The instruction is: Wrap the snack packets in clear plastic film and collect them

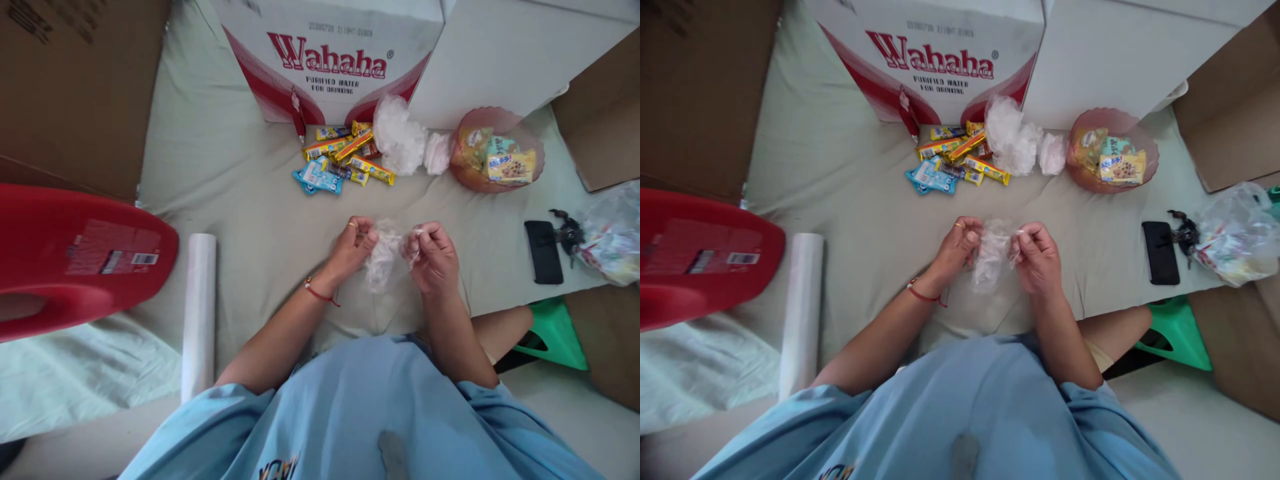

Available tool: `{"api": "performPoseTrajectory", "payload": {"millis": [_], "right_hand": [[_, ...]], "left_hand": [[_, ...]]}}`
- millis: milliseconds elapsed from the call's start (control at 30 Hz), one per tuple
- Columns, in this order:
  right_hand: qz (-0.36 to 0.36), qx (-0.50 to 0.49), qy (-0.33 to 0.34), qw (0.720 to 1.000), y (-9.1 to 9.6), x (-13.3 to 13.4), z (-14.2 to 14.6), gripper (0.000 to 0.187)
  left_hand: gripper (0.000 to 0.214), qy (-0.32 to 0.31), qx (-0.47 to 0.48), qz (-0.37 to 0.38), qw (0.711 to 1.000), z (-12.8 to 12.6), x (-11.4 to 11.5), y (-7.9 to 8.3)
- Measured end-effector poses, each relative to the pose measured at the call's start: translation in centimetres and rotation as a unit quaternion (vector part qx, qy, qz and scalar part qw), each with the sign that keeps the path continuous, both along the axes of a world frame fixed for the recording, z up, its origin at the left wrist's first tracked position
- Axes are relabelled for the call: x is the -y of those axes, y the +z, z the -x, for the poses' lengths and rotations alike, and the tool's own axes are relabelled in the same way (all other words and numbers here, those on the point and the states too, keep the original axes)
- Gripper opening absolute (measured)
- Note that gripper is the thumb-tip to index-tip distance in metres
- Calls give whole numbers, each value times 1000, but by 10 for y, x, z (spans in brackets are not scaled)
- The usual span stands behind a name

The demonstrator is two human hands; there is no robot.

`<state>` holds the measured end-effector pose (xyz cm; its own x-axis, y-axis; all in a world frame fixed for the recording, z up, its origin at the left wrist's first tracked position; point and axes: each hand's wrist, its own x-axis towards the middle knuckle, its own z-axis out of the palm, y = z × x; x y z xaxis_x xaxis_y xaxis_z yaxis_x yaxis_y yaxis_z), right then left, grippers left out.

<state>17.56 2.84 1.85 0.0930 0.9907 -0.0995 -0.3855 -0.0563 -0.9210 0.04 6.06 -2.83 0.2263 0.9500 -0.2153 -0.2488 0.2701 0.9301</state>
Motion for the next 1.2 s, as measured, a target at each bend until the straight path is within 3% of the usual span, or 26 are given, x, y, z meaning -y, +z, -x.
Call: {"api": "performPoseTrajectory", "payload": {"millis": [133,300,433,667,767,933,1033,1100,1167,1200], "right_hand": [[-10,30,10,999,0,3,11,38],[-18,19,-91,996,-5,2,-14,37],[21,4,-134,991,-14,10,-39,38],[84,15,-156,984,-33,28,-61,41],[106,80,-160,978,-41,31,-67,35],[31,257,-238,936,-51,25,-67,31],[-17,291,-277,915,-51,23,-57,32],[-52,335,-315,887,-46,30,-48,27],[-70,383,-303,870,-38,41,-38,19],[-74,402,-266,873,-34,47,-33,20]], "left_hand": [[53,-14,-5,29,999,1,-4,-5],[42,136,83,25,987,15,-19,-8],[43,195,101,-9,976,24,-29,-5],[48,214,117,-17,970,33,-34,-6],[46,218,119,-44,968,32,-33,-6],[48,229,83,-55,968,23,-30,-7],[52,278,54,-54,958,18,-30,-11],[56,323,40,-57,944,17,-31,-14],[58,365,14,-70,928,17,-32,-16],[58,382,-2,-78,921,17,-32,-17]]}}
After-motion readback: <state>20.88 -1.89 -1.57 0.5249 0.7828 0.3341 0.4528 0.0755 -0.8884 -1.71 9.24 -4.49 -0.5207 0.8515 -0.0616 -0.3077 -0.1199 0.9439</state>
